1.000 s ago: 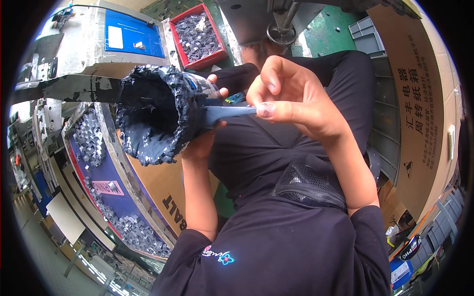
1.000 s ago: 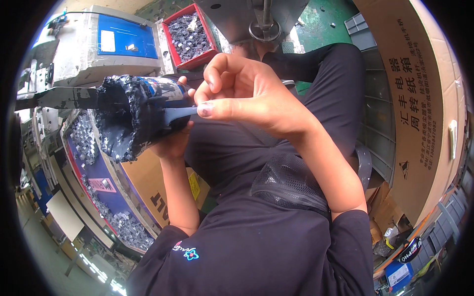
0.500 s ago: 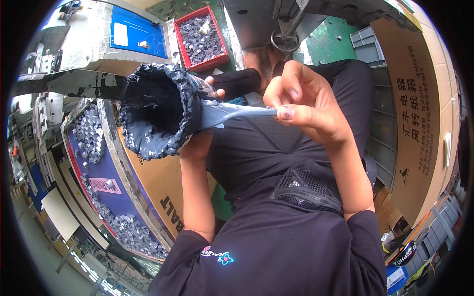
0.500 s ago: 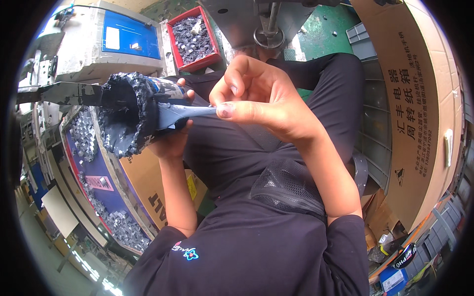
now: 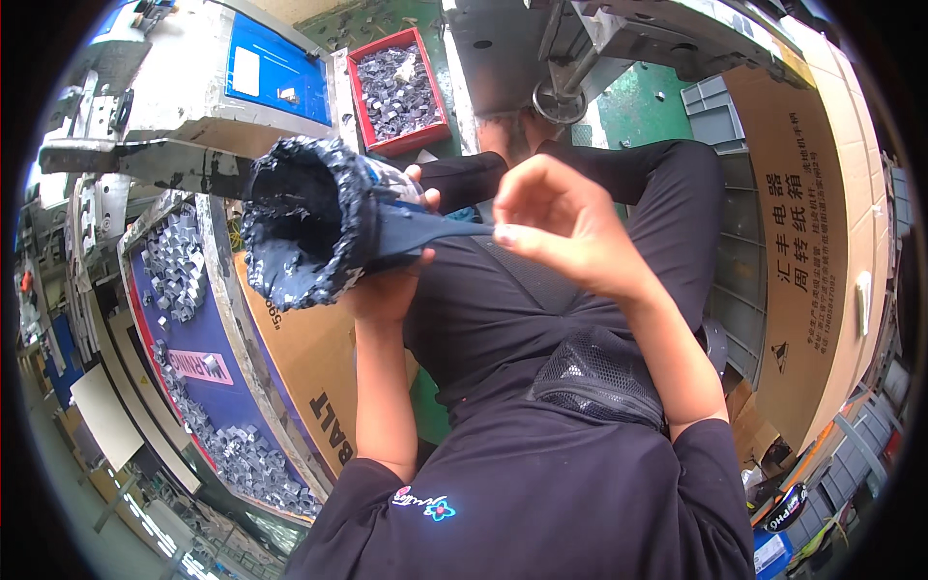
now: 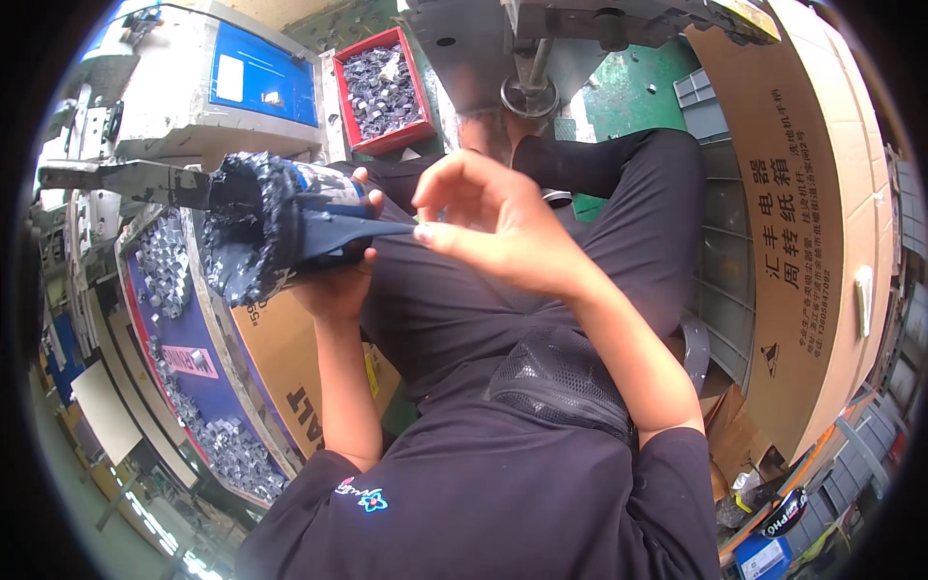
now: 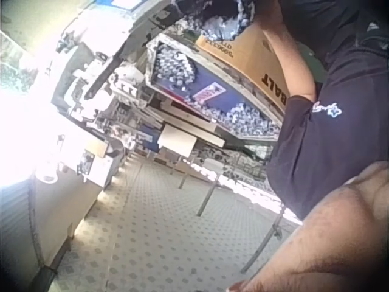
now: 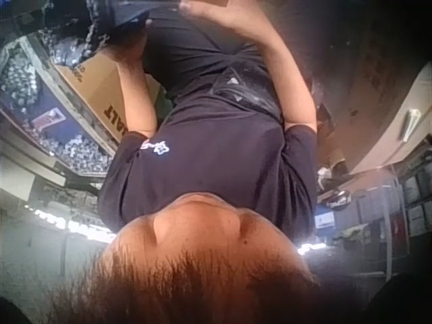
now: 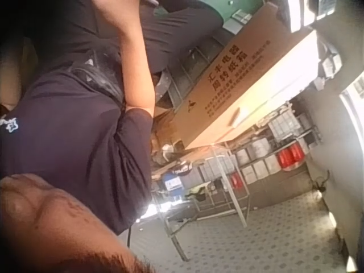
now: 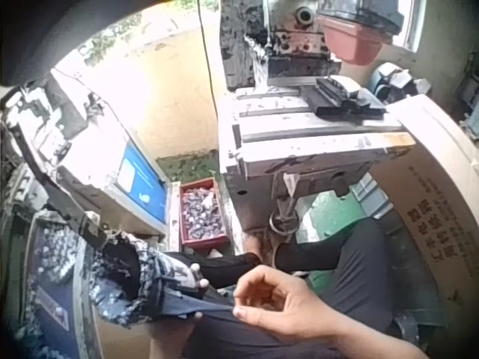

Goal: The recorder is scraping excess grey paste or ink from the inside of a cylindrical component using a metal spatula.

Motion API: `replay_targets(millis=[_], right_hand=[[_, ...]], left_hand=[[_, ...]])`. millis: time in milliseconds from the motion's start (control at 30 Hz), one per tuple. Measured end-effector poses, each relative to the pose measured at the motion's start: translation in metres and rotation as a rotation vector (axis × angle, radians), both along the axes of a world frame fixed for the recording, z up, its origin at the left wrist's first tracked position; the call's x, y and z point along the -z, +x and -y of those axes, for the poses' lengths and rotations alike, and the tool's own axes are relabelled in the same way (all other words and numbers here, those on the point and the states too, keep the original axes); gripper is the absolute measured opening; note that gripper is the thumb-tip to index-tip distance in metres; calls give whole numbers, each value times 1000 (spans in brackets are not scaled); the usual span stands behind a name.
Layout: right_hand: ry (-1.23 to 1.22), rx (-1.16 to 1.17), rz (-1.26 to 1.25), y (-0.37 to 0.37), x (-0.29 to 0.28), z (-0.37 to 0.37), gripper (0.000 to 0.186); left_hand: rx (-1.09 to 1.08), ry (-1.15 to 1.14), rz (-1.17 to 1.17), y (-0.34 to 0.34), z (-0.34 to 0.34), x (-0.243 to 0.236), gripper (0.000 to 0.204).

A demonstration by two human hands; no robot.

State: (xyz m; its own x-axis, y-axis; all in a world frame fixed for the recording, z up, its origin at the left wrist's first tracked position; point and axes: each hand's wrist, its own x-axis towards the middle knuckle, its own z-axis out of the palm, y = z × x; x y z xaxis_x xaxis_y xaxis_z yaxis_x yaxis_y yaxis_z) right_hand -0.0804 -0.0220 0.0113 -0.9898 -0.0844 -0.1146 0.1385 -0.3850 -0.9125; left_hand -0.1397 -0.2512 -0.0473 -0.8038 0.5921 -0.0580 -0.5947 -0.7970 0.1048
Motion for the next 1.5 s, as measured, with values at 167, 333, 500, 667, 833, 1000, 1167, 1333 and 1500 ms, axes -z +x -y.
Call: replay_targets(millis=[167,333,500,667,833,1000,1167,1333,1500], right_hand=[[346,-145,-110,-6,-3,15,38],[120,-279,15,-14,-7,21,33],[202,-193,10,-16,3,27,26],[145,-164,131,-13,5,26,14],[281,12,-40,0,-6,19,10],[447,159,-260,15,-19,15,12],[497,198,-448,17,-36,15,16],[350,360,-387,2,-34,30,10],[-58,262,-244,3,-24,40,16]], left_hand=[[6,44,10,1,2,2,85],[-54,-125,-47,2,3,3,81],[-72,-117,26,2,-1,-2,80],[26,-25,-33,-1,1,2,79],[23,16,-15,0,2,0,77],[8,-12,-39,-3,5,2,77],[-100,-316,21,-1,-5,-9,75],[34,-20,-43,-1,-5,-5,82],[-3,-74,53,2,0,-2,86]])
